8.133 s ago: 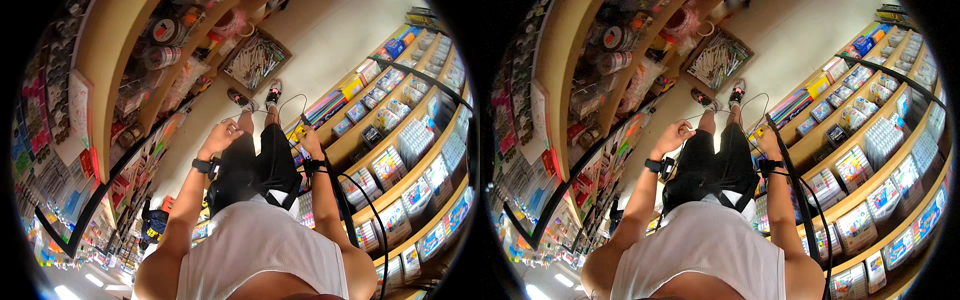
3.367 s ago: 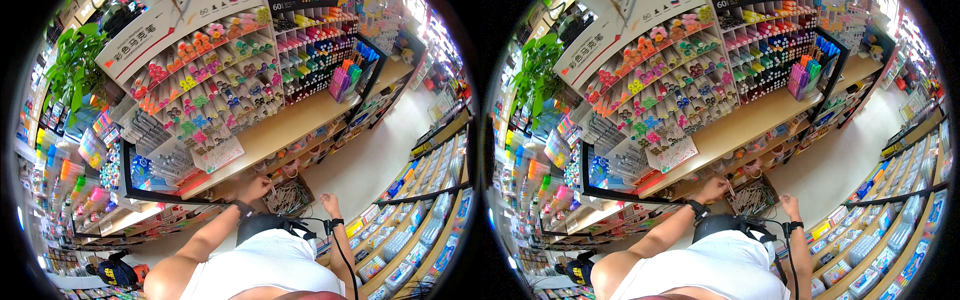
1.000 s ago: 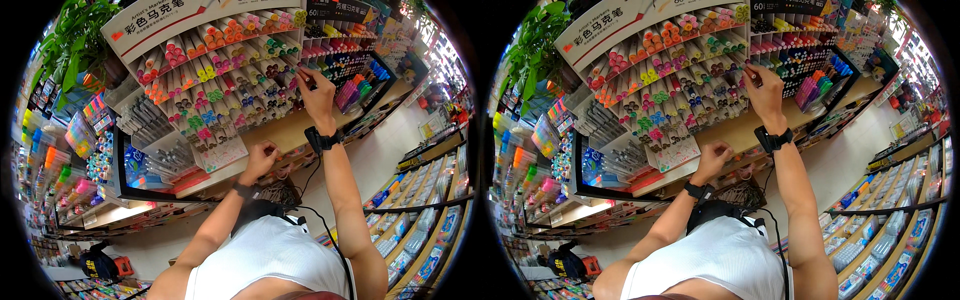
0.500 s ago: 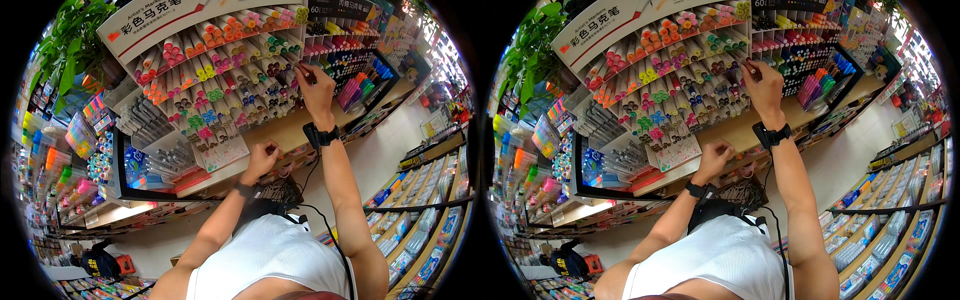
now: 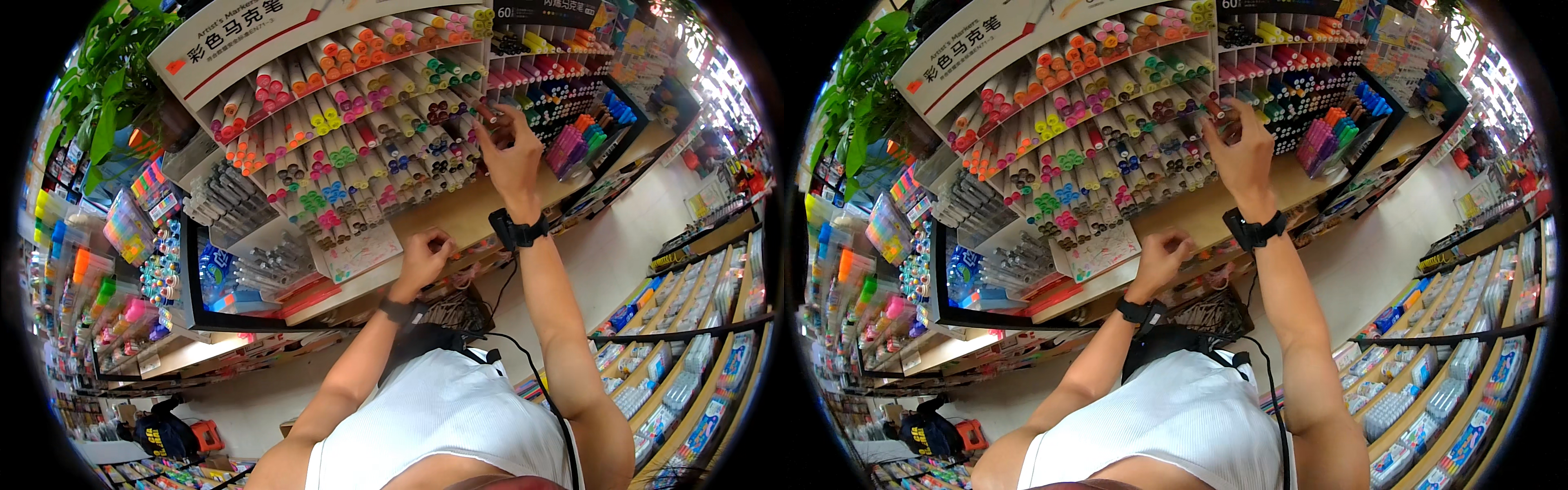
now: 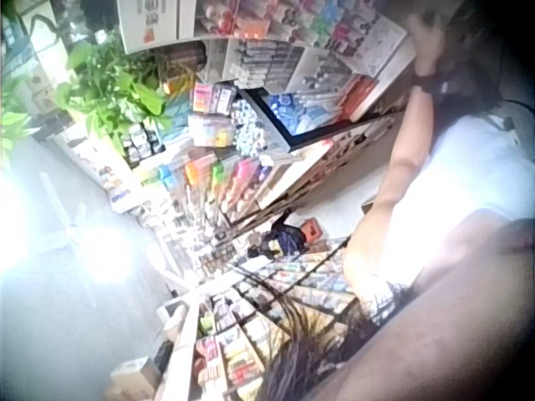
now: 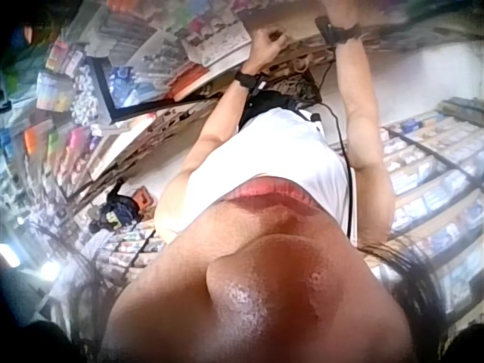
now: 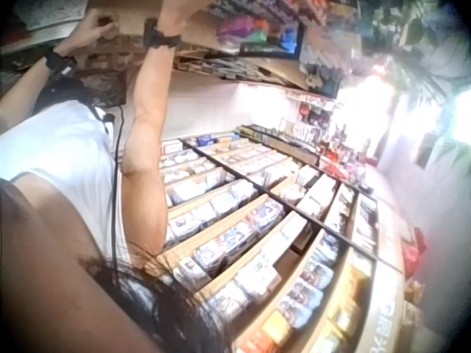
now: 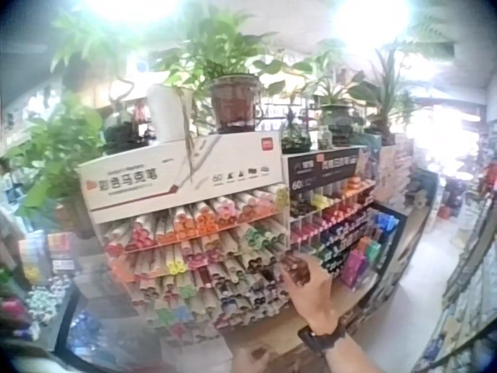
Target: The person sorts markers from a cardboard box on the floor and places them individually into specialized display slots on a retail shelf.
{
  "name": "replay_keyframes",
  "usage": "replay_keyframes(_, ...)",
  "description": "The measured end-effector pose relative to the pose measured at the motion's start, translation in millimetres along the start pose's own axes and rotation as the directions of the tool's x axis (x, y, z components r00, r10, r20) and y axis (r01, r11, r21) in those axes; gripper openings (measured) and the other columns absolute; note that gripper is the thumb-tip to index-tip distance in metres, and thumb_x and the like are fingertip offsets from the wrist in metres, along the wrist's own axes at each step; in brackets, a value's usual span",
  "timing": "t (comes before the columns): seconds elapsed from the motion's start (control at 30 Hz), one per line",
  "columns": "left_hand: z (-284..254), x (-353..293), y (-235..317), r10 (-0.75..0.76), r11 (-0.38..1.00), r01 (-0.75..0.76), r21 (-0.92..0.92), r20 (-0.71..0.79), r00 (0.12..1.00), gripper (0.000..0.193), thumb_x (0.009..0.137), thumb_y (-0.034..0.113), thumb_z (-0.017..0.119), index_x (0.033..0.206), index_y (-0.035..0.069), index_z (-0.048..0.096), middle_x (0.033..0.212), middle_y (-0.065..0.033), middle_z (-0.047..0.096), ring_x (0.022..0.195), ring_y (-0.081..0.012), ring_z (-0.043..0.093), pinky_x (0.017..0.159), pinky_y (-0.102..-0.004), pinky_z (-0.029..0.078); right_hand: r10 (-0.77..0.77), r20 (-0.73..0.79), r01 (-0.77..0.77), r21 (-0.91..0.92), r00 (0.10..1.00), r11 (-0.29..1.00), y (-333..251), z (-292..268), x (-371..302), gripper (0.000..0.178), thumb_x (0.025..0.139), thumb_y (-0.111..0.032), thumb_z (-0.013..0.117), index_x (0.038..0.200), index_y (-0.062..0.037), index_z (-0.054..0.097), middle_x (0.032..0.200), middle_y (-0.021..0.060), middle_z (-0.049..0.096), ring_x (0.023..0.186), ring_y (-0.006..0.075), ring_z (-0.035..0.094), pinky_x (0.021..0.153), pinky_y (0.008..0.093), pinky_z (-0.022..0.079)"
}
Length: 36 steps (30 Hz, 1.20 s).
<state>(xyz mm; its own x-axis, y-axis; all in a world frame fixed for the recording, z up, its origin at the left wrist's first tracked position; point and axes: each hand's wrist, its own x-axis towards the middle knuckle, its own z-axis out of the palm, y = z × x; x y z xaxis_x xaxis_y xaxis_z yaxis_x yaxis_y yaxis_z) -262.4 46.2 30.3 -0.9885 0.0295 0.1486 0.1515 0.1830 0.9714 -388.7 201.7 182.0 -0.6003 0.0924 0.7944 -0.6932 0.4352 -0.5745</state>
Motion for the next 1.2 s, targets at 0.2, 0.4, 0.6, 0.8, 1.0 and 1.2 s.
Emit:
replay_keyframes(0.2,-1,-2,-1,-0.052,0.999,0.052,-0.011,-0.003,0.999,0.018,0.094,0.009,0.064,0.093,-0.008,0.069,0.081,-0.0078,0.071,0.079,-0.0134,0.070,0.071,-0.0280,0.055,0.003,-0.042,-0.001,0.040,0.999,0.999,1,2,-10,0.032,0.087,-0.011,0.077,0.116,-0.0042,0.064,0.085,0.0087,0.070,0.064,0.0181,0.065,0.058,0.0311,0.052)
replay_keyframes(0.4,3,-1,3,-0.002,1.000,0.003,0.021,-0.026,1.000,0.019,0.094,0.013,0.066,0.093,-0.006,0.070,0.079,-0.0072,0.069,0.072,-0.0128,0.065,0.068,-0.0285,0.051,-0.030,-0.058,0.032,0.039,0.998,0.999,-1,-2,-7,0.027,0.087,-0.005,0.074,0.112,-0.0052,0.064,0.095,0.0087,0.070,0.063,0.0185,0.066,0.057,0.0307,0.052)
replay_keyframes(0.6,2,-2,9,-0.045,0.997,0.046,0.056,-0.021,0.999,0.020,0.095,0.013,0.066,0.089,-0.006,0.070,0.077,-0.0063,0.069,0.071,-0.0108,0.065,0.065,-0.0267,0.052,-0.052,-0.053,0.054,0.035,0.997,0.998,-2,-1,-5,0.023,0.086,-0.005,0.074,0.108,-0.0042,0.065,0.096,0.0113,0.071,0.067,0.0229,0.070,0.059,0.0330,0.055)
replay_keyframes(0.8,6,-1,7,-0.009,1.000,0.008,-0.021,-0.032,0.999,0.019,0.096,0.011,0.066,0.089,-0.007,0.070,0.080,-0.0065,0.069,0.073,-0.0112,0.066,0.066,-0.0265,0.052,-0.067,-0.074,0.070,0.037,0.995,0.997,-2,-7,-5,0.022,0.086,-0.005,0.074,0.106,-0.0042,0.065,0.096,0.0123,0.070,0.072,0.0263,0.071,0.060,0.0341,0.055)
replay_keyframes(1.0,4,0,-1,-0.024,1.000,0.023,-0.015,-0.034,0.999,0.019,0.096,0.010,0.066,0.090,-0.008,0.070,0.081,-0.0073,0.070,0.074,-0.0116,0.067,0.069,-0.0261,0.053,-0.063,-0.066,0.065,0.021,0.996,0.998,-9,-15,-6,0.022,0.085,-0.004,0.074,0.105,-0.0038,0.066,0.094,0.0115,0.070,0.072,0.0262,0.071,0.060,0.0336,0.056)
replay_keyframes(1.2,4,0,-5,0.002,0.999,-0.001,0.036,-0.035,0.999,0.020,0.097,0.011,0.067,0.092,-0.008,0.070,0.083,-0.0091,0.072,0.074,-0.0119,0.067,0.071,-0.0274,0.053,-0.065,-0.070,0.066,0.013,0.995,0.998,-8,-19,-7,0.022,0.085,-0.004,0.074,0.105,-0.0036,0.066,0.092,0.0109,0.070,0.070,0.0258,0.071,0.060,0.0336,0.056)
